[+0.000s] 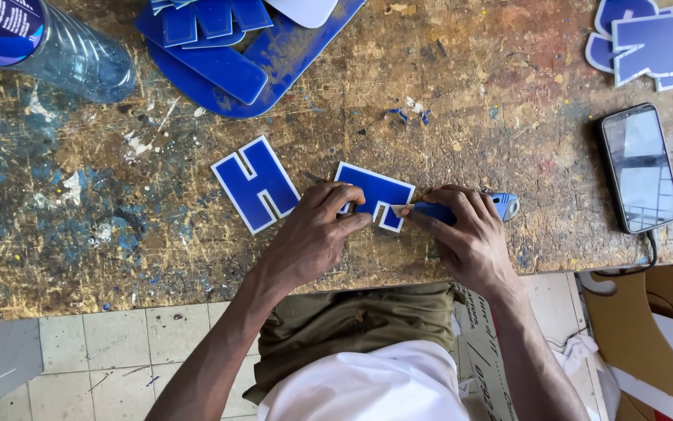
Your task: Trimming the edges of blue plastic letters using a utility knife on a workbench.
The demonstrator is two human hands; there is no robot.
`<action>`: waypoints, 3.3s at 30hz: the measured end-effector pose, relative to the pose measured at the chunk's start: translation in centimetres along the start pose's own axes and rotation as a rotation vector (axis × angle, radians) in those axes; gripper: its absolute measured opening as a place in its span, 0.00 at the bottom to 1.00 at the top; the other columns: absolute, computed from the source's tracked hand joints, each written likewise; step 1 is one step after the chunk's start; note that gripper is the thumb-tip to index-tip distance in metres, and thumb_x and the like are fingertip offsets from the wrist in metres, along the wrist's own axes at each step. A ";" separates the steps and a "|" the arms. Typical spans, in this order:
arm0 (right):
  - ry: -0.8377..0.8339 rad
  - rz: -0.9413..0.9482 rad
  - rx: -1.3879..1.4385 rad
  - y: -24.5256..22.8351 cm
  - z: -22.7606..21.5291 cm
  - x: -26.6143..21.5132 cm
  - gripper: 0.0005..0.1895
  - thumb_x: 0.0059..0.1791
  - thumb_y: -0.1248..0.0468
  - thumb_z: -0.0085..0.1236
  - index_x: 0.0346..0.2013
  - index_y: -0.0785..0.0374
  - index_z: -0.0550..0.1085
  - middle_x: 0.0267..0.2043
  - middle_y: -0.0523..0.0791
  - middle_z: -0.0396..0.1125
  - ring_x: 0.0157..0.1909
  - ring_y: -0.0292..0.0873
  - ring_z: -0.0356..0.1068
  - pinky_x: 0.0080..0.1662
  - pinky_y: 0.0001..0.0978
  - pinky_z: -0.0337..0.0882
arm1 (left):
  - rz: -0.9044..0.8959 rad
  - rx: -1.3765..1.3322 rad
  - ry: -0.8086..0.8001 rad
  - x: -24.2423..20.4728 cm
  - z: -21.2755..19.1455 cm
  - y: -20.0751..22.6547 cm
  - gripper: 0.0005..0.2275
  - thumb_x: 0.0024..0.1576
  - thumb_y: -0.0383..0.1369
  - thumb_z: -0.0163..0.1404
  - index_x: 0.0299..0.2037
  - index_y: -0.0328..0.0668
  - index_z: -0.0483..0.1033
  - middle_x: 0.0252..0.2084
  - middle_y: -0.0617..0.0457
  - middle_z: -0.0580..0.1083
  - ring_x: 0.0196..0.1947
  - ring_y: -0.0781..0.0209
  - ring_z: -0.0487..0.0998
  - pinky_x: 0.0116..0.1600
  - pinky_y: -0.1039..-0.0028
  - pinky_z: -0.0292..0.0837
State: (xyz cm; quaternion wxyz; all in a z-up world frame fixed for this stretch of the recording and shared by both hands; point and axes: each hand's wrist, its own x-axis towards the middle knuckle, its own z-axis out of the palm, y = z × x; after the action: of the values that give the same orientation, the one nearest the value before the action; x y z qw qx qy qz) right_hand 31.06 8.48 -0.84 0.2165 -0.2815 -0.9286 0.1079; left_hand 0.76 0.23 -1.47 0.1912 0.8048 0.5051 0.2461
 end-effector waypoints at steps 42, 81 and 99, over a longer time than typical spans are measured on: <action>0.573 0.656 1.554 -3.1 2.0 0.3 0.12 0.69 0.67 0.36 0.65 0.56 0.66 0.61 0.62 0.73 0.54 0.58 0.83 0.48 0.51 0.92 | -0.275 0.172 0.369 -1.5 4.0 4.6 0.40 0.62 0.64 0.57 0.73 0.37 0.68 0.63 0.36 0.72 0.69 0.34 0.73 0.72 0.42 0.67; 0.663 0.707 2.188 -4.4 1.5 3.4 0.30 0.63 0.59 0.48 0.79 0.69 0.65 0.74 0.74 0.64 0.57 0.61 0.84 0.42 0.39 0.91 | -0.471 0.359 0.023 -3.1 -9.2 -2.5 0.39 0.60 0.66 0.60 0.68 0.41 0.79 0.76 0.32 0.70 0.75 0.33 0.72 0.74 0.39 0.68; 0.913 0.817 1.922 -1.8 5.2 -0.2 0.32 0.64 0.49 0.50 0.73 0.73 0.70 0.66 0.70 0.73 0.63 0.57 0.82 0.54 0.44 0.89 | -0.252 0.239 -0.051 -0.3 -5.7 4.6 0.39 0.52 0.61 0.65 0.69 0.42 0.77 0.70 0.35 0.68 0.71 0.33 0.72 0.70 0.41 0.68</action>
State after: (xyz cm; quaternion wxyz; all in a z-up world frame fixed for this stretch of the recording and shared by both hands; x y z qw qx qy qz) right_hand 27.97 6.50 -4.89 0.6088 -0.2935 -0.1351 0.7246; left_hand 0.64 -1.68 5.60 0.1362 0.7582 0.6226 0.1379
